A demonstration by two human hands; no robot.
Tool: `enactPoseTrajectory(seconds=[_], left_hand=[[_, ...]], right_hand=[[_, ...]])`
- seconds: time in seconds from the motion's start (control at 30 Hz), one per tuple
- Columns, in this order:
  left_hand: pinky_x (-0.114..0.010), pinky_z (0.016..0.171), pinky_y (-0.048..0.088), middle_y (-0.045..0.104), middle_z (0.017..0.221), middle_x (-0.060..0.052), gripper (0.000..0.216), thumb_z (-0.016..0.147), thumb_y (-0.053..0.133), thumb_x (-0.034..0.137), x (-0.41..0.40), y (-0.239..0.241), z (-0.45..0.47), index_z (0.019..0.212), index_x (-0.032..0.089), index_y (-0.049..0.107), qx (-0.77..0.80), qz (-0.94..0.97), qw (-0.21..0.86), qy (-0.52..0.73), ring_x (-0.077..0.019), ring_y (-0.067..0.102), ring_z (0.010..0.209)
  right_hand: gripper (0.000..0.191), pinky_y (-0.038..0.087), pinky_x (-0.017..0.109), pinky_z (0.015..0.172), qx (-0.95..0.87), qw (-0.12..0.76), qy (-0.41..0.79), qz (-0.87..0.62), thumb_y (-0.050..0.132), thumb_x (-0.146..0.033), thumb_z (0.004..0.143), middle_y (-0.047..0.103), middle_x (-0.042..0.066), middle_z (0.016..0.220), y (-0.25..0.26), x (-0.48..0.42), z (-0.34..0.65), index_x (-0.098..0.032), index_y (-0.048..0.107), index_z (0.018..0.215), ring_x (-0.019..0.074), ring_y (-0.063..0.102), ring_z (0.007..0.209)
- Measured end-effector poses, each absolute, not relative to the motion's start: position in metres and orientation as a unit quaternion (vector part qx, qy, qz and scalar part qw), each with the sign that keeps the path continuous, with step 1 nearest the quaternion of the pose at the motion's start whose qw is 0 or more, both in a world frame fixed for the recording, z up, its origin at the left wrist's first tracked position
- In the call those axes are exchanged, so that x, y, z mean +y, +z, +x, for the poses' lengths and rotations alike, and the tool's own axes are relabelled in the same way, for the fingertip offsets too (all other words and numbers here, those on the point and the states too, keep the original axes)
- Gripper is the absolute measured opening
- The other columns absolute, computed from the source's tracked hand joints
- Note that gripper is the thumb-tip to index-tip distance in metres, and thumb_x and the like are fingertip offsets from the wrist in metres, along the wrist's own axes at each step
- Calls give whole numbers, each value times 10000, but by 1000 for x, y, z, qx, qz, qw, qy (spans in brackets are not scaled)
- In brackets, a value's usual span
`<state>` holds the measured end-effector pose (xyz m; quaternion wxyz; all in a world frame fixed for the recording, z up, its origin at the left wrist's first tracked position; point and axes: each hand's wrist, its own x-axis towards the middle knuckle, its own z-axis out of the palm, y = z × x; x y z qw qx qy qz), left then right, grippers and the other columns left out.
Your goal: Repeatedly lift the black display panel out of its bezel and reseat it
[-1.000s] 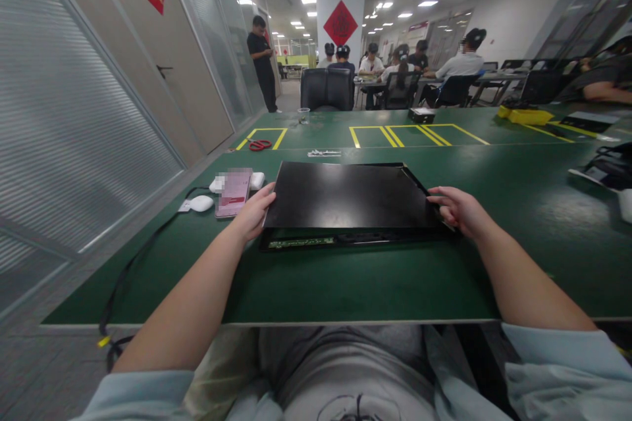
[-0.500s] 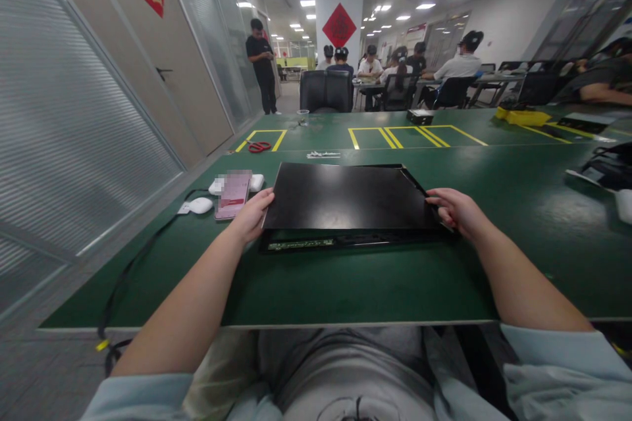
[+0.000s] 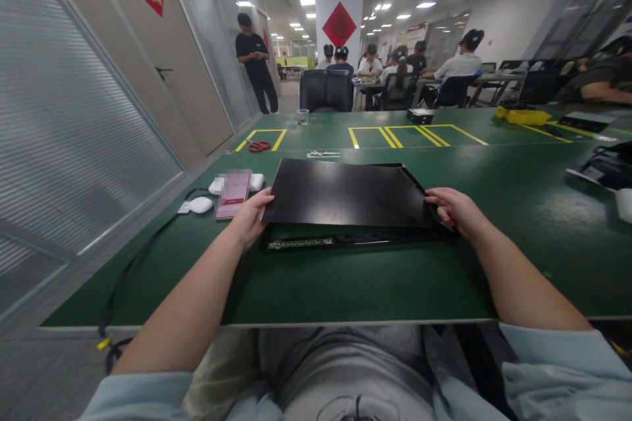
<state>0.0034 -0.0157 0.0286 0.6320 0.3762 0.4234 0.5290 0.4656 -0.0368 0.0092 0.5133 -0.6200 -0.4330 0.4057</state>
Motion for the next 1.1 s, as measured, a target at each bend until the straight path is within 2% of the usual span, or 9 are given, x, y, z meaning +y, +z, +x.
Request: enactPoseTrajectory(seconds=[0.2, 0.43, 0.7, 0.8, 0.93, 1.1], left_hand=[[-261, 673, 581, 797, 1093, -76, 523, 787, 671, 98, -16, 27, 2, 1304, 174, 698, 434, 388, 614, 533, -223, 755, 887], [-235, 666, 572, 792, 1149, -72, 495, 841, 655, 109, -19, 29, 5, 1328, 187, 695, 433, 387, 614, 534, -216, 753, 955], [-241, 722, 590, 782, 1209, -75, 533, 867, 670, 160, -18, 27, 6, 1397, 216, 660, 418, 383, 616, 547, -217, 750, 1012], [-234, 692, 581, 780, 1214, -85, 579, 834, 708, 177, -19, 26, 6, 1410, 211, 653, 415, 395, 619, 538, -226, 750, 1015], [-220, 655, 565, 787, 1189, -98, 637, 759, 728, 116, -19, 25, 7, 1391, 176, 668, 413, 408, 617, 531, -228, 756, 980], [-215, 645, 559, 803, 1129, -89, 616, 749, 710, 91, -18, 26, 7, 1360, 166, 688, 425, 400, 612, 534, -208, 759, 908]], right_hand=[[286, 240, 224, 310, -435, 514, 399, -623, 738, -390, 811, 721, 126, 1015, 12, -39, 462, -167, 682, 981, 38, 361, 368], [219, 247, 221, 304, -430, 504, 396, -636, 731, -334, 826, 720, 105, 985, 18, -42, 456, -168, 674, 955, 33, 358, 355], [247, 230, 221, 327, -429, 500, 403, -635, 748, -349, 829, 668, 48, 714, 14, -40, 460, -173, 679, 988, 60, 343, 350], [274, 230, 221, 339, -435, 497, 401, -635, 764, -369, 824, 634, 26, 653, 13, -40, 462, -176, 682, 1001, 68, 348, 350], [266, 232, 219, 339, -435, 492, 400, -640, 737, -350, 832, 624, 17, 628, 13, -40, 462, -175, 680, 1023, 73, 349, 349], [273, 232, 218, 340, -437, 492, 403, -636, 743, -344, 825, 611, 11, 607, 14, -41, 461, -173, 678, 1027, 77, 353, 348]])
